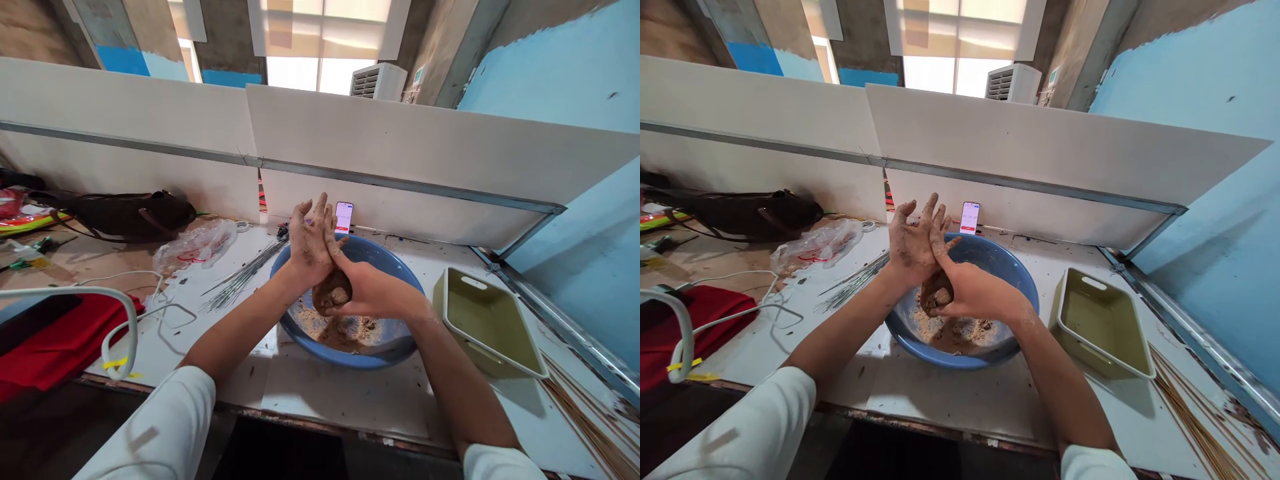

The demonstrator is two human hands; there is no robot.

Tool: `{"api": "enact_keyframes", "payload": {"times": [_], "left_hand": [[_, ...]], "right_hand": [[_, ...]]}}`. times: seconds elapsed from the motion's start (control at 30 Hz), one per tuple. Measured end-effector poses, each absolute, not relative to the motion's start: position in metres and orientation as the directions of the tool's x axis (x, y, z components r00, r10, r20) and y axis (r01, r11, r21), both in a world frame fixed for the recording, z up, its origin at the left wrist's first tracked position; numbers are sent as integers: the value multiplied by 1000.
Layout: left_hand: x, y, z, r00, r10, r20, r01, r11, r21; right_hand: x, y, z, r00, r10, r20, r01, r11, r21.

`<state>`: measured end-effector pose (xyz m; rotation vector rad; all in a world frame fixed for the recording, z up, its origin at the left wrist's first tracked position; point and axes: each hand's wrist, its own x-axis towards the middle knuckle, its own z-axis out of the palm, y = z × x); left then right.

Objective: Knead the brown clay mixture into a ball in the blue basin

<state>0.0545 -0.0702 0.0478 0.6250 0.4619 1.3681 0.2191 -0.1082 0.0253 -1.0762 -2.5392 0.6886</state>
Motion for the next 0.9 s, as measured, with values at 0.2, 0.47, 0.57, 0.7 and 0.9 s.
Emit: {"api": "enact_keyframes", "payload": {"times": [0.2, 0.47, 0.57, 0.7, 0.9], "left_hand": [[45, -50, 47, 43, 991, 130, -778, -48, 626], [58, -61, 40, 190, 981, 48, -745, 112, 658], [61, -62, 39, 176, 982, 65, -742, 89, 665], [60, -51, 36, 81, 994, 73, -748, 12, 663], [65, -39, 26, 12, 990, -139, -632, 115, 766]], "right_hand": [[224, -115, 26, -785, 614, 81, 484, 691, -537], [215, -111, 21, -705, 707, 64, 612, 651, -448], [212, -112, 24, -670, 741, 34, 658, 615, -434], [212, -118, 28, -646, 761, 51, 682, 606, -410], [209, -124, 26, -666, 745, 26, 696, 633, -339]]}}
